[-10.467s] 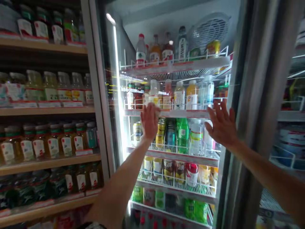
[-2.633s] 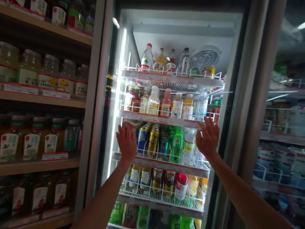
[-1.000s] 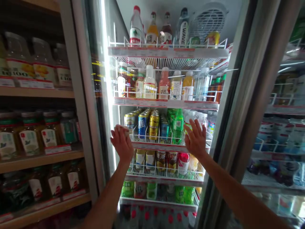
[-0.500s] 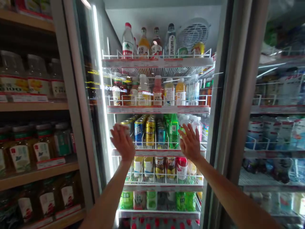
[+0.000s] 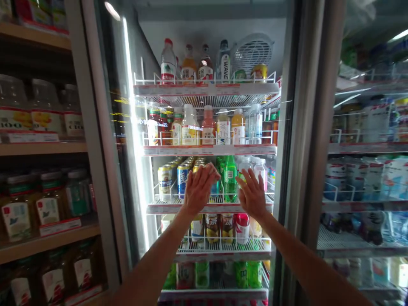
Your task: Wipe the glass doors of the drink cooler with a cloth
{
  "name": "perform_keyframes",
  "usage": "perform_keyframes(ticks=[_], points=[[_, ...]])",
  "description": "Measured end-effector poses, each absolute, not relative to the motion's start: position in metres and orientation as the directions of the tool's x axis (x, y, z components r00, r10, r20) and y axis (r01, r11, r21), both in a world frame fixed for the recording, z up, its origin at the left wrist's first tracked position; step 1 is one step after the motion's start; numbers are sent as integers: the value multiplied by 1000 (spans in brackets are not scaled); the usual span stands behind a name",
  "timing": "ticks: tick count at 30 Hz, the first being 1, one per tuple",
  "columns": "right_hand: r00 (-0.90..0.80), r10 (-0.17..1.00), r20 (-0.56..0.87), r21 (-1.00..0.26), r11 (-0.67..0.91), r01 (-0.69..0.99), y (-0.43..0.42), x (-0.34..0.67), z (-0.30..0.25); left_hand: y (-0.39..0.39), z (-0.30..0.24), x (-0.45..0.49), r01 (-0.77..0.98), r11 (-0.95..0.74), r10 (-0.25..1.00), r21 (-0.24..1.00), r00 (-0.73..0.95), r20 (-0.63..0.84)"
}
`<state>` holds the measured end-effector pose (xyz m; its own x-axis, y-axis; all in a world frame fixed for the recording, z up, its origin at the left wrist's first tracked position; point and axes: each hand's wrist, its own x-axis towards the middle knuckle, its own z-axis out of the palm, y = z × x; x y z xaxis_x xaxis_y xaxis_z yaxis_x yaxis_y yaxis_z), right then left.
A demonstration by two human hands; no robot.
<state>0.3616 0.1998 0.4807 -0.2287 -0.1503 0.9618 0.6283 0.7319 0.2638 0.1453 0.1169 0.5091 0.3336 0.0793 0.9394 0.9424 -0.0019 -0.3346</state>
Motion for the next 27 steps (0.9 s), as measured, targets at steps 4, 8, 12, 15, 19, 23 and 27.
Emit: perform_keyframes(ticks=[4,8,12,15,19,23,27], points=[[-237,-138,962,253,785,566,198,373,483,123,534,149,1000,15,-84,-6,7,996],[-52,-119,991,127,793,596,198,394,489,136,535,180,997,9,-34,-72,72,997],[22,-106,994,67,766,640,199,412,498,152,514,235,847,-46,160,-530,530,833],[17,-127,992,88,767,636,198,423,505,158,534,250,865,-23,136,-501,499,856],[17,-153,988,112,789,604,195,435,515,164,581,253,989,33,44,-143,142,989],[13,-174,985,135,808,573,197,448,523,172,582,271,774,-93,163,-627,633,757],[6,-202,979,167,824,542,203,458,532,183,601,287,688,-104,188,-719,723,665]])
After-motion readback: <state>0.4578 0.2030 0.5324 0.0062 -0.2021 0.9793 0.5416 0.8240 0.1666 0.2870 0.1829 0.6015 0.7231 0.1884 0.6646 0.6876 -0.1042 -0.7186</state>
